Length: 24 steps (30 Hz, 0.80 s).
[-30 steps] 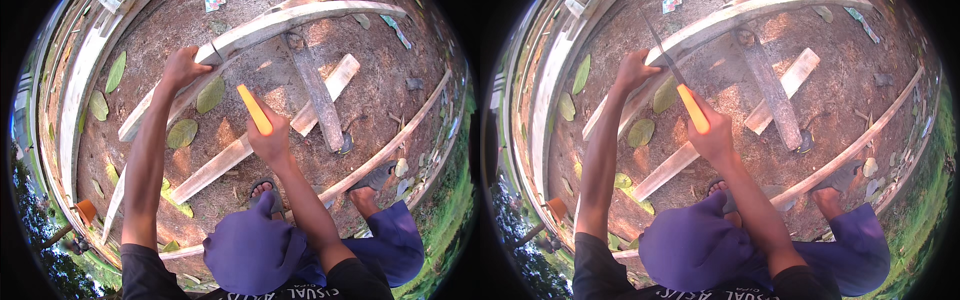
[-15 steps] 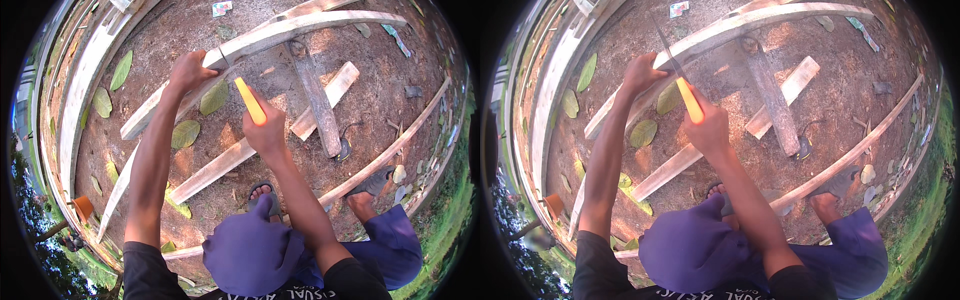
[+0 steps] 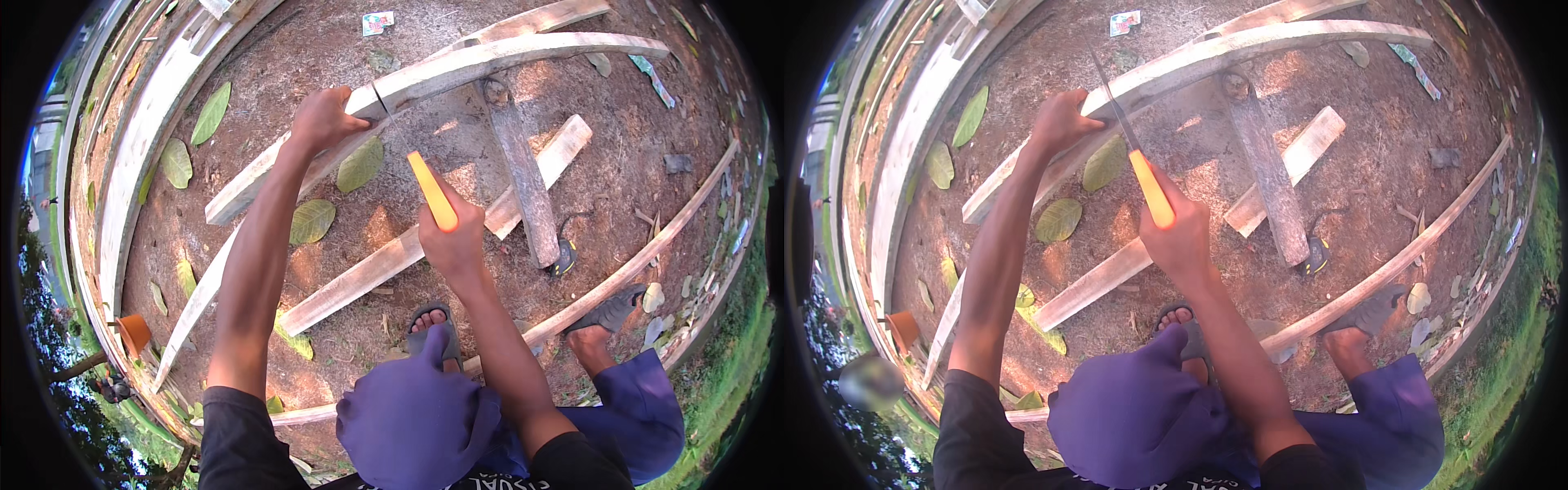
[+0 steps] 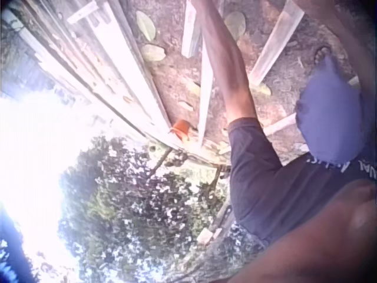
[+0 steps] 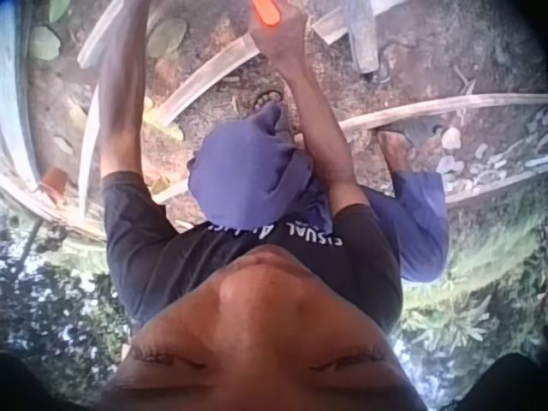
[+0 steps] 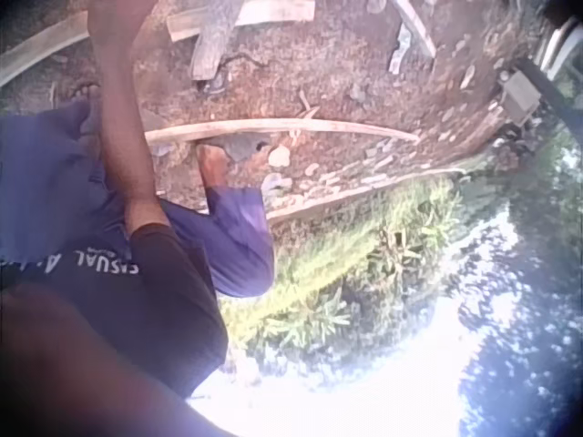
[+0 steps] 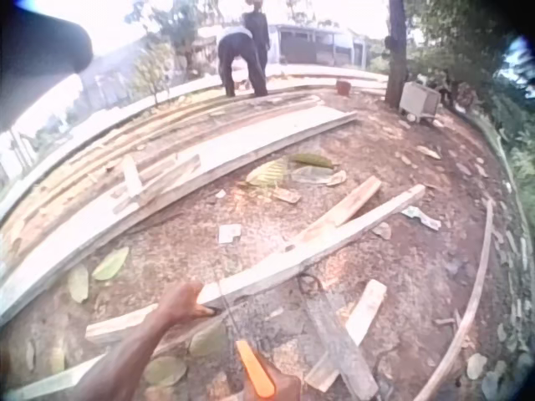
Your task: The person uses a hand saw to cut a long wooden plank into shorter pieces. They repeatedly position the plank, saw through it, and separate the cut sections on the ground.
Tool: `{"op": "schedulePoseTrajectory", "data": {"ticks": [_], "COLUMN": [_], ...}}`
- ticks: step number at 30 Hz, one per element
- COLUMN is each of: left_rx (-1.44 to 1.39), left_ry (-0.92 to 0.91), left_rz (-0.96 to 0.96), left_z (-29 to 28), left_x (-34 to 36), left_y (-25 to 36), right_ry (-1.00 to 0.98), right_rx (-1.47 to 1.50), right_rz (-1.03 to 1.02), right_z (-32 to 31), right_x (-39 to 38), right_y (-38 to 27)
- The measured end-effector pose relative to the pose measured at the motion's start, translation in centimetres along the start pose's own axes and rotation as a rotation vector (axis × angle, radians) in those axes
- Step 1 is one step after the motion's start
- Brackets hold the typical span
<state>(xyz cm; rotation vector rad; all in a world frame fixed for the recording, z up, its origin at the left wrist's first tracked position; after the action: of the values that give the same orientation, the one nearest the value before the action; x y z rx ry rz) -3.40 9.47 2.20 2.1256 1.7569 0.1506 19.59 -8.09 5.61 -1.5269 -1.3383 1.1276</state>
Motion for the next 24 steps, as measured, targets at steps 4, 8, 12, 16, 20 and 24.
{"op": "schedulePoseTrajectory", "data": {"ticks": [4,8,12,16,20,24], "left_rx": [0.004,0.046,-0.032,0.06,-0.01,0.057], "left_ry": [-0.025,0.012,-0.028,0.064,-0.017,-0.04], "left_rz": [0.012,-0.025,-0.045,0.032,-0.01,-0.052], "left_z": [-0.3,-1.2,-0.2,0.4,-0.8,-1.5], "left_x": [0.4,-1.0,-1.0,-0.1,-0.7,-1.3], "left_y": [2.2,0.8,0.0,1.7,1.4,2.9], "right_ry": [0.018,0.05,0.027,0.025,0.039,0.081], "right_rx": [0.008,-0.086,-0.03,-0.025,0.068,0.037], "right_rz": [-0.036,-0.192,-0.023,-0.045,-0.062,-0.093], "right_z": [1.6,-3.9,-4.5,0.4,1.3,-2.2], "right_x": [6.2,-7.1,-9.7,4.6,2.3,-3.9], "right_y": [-2.1,-0.6,-1.3,-0.6,0.0,-0.4]}}
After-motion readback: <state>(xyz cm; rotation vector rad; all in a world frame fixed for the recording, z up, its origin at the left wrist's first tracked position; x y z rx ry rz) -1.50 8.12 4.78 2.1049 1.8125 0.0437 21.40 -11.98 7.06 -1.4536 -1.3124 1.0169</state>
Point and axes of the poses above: each hand's wrist, its own x-axis towards the middle knuckle, its own z-axis out of the palm, y = z × x, the point moved 4 cm from there along x, towards the middle knuckle, and after that the axes turned 2 degrees about z, right-handed, at the moved point
